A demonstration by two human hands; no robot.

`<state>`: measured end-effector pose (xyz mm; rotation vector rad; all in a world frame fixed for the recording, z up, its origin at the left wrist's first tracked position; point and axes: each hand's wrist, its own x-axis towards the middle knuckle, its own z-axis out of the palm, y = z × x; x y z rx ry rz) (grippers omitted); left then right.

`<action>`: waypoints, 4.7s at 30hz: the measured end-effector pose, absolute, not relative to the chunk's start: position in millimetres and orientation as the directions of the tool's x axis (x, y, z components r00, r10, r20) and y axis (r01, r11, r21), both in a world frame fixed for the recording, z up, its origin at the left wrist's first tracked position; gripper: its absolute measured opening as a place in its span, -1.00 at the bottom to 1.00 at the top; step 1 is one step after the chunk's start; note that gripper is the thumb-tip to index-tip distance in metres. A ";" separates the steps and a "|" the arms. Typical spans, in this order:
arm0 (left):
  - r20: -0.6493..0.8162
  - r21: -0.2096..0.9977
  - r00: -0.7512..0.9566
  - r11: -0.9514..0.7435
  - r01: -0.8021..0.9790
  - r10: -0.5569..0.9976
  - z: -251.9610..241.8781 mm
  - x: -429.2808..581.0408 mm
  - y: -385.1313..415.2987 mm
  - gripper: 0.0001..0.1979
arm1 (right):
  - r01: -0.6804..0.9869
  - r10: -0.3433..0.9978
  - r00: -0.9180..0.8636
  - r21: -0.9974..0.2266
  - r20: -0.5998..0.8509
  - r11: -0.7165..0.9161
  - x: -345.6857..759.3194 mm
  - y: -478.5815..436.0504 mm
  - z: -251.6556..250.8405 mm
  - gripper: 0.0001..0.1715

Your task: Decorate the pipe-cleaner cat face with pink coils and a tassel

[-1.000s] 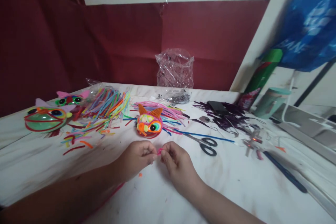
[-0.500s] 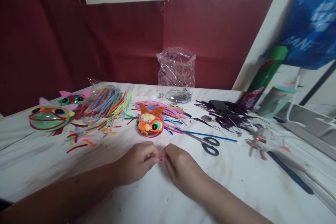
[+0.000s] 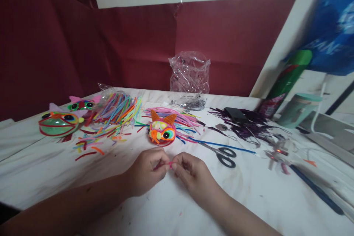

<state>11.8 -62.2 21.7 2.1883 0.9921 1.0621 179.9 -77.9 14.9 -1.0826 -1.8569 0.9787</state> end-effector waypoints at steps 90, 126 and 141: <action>0.443 0.868 0.196 -0.473 0.149 0.875 34.4 -19.5 -12.1 -0.87 | 0.677 0.938 -0.090 -0.670 0.336 0.305 241.0 -17.6 37.8 -0.85; 0.316 0.756 0.423 -0.495 0.428 0.849 26.1 2.2 -45.3 -0.85 | 0.535 0.879 -0.292 -0.698 0.376 0.476 167.8 -60.9 19.9 -0.85; 0.266 0.813 0.432 -0.441 0.379 0.862 32.5 2.5 -46.9 -0.89 | 0.361 0.900 -0.337 -0.845 0.276 0.394 169.2 -64.1 22.8 -0.79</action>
